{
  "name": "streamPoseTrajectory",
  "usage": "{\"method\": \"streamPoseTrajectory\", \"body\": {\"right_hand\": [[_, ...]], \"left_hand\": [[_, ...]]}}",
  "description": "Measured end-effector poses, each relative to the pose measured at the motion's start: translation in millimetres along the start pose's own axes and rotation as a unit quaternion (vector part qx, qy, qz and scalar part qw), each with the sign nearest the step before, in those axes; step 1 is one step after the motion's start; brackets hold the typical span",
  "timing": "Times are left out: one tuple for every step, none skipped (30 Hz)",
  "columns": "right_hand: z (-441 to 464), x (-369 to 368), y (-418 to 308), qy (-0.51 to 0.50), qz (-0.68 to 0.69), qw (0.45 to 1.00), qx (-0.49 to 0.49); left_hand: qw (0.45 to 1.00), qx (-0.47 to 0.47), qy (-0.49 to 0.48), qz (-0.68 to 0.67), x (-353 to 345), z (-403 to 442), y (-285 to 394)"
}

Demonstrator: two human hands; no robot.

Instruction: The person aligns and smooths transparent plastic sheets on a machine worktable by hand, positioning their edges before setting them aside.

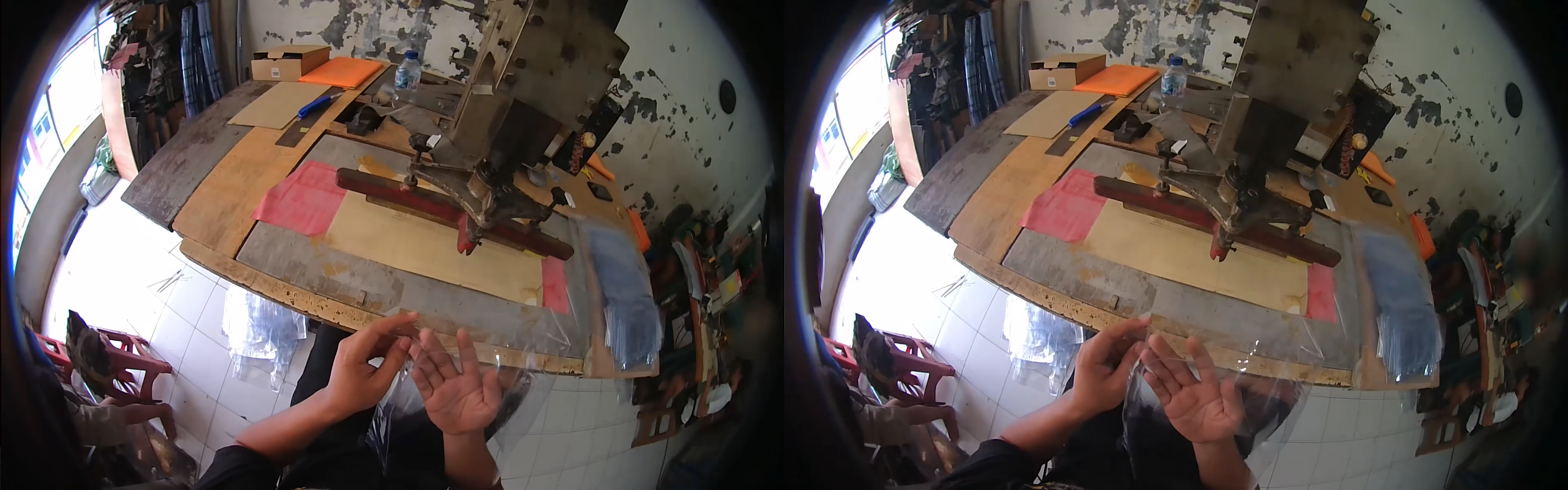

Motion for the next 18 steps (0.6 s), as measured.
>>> {"method": "streamPoseTrajectory", "body": {"right_hand": [[2, 1, -1, 0.009, 0.018, 1.0, 0.008], [5, 1, -2, 0.007, 0.019, 1.0, 0.007], [8, 0, -6, -0.002, 0.0, 1.0, 0.006], [11, 0, -8, -0.011, -0.019, 1.0, 0.005], [15, -3, -8, -0.011, -0.019, 1.0, 0.006], [19, -6, -8, 0.002, -0.032, 0.999, 0.018], [20, -7, -8, 0.016, -0.046, 0.998, 0.03], [20, -6, -8, 0.016, -0.047, 0.998, 0.03], [19, -5, -10, 0.015, -0.033, 0.998, 0.046], [18, -4, -12, 0.014, -0.02, 0.998, 0.06], [17, -1, -13, 0.014, -0.02, 0.998, 0.058], [15, 3, -15, 0.018, -0.069, 0.996, 0.051], [15, 5, -16, 0.021, -0.117, 0.992, 0.044], [14, 5, -17, 0.021, -0.117, 0.992, 0.041], [14, 5, -17, 0.034, -0.145, 0.988, 0.034], [13, 5, -17, 0.047, -0.173, 0.983, 0.028], [11, 7, -17, 0.049, -0.174, 0.983, 0.026], [8, 10, -16, 0.051, -0.192, 0.98, 0.025]], "left_hand": [[1.0, -0.01, -0.011, 0.008, 1, 1, 1], [1.0, -0.011, -0.009, 0.009, 2, 1, 4], [0.999, -0.026, -0.016, 0.034, 3, 2, 9], [0.997, -0.04, -0.024, 0.058, 2, 2, 12], [0.997, -0.041, -0.025, 0.058, 2, 3, 12], [0.997, -0.051, -0.019, 0.059, 1, 3, 11], [0.996, -0.061, -0.014, 0.059, 0, 4, 11], [0.996, -0.061, -0.015, 0.058, 0, 4, 12], [0.998, -0.039, -0.036, 0.039, 0, 4, 13], [0.998, -0.017, -0.056, 0.019, 0, 4, 12], [0.998, -0.017, -0.054, 0.018, 3, 5, 12], [0.997, 0.02, -0.079, -0.009, 4, 7, 8], [0.992, 0.057, -0.103, -0.037, 4, 7, 5], [0.992, 0.058, -0.101, -0.038, 4, 9, 4], [0.973, 0.106, -0.107, -0.177, 2, 10, 0], [0.931, 0.152, -0.11, -0.313, 1, 10, -2], [0.931, 0.153, -0.109, -0.314, 1, 12, 0], [0.954, 0.113, -0.132, -0.246, 3, 15, 7]]}}
Point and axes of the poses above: each hand's wrist, its own z-axis towards the middle knuckle, its own x-axis out of the back of the hand, y = z × x, the point moved 4 cm from there along z, towards the middle knuckle, and after that the axes turned 5 degrees about x, right-handed, at the moved point
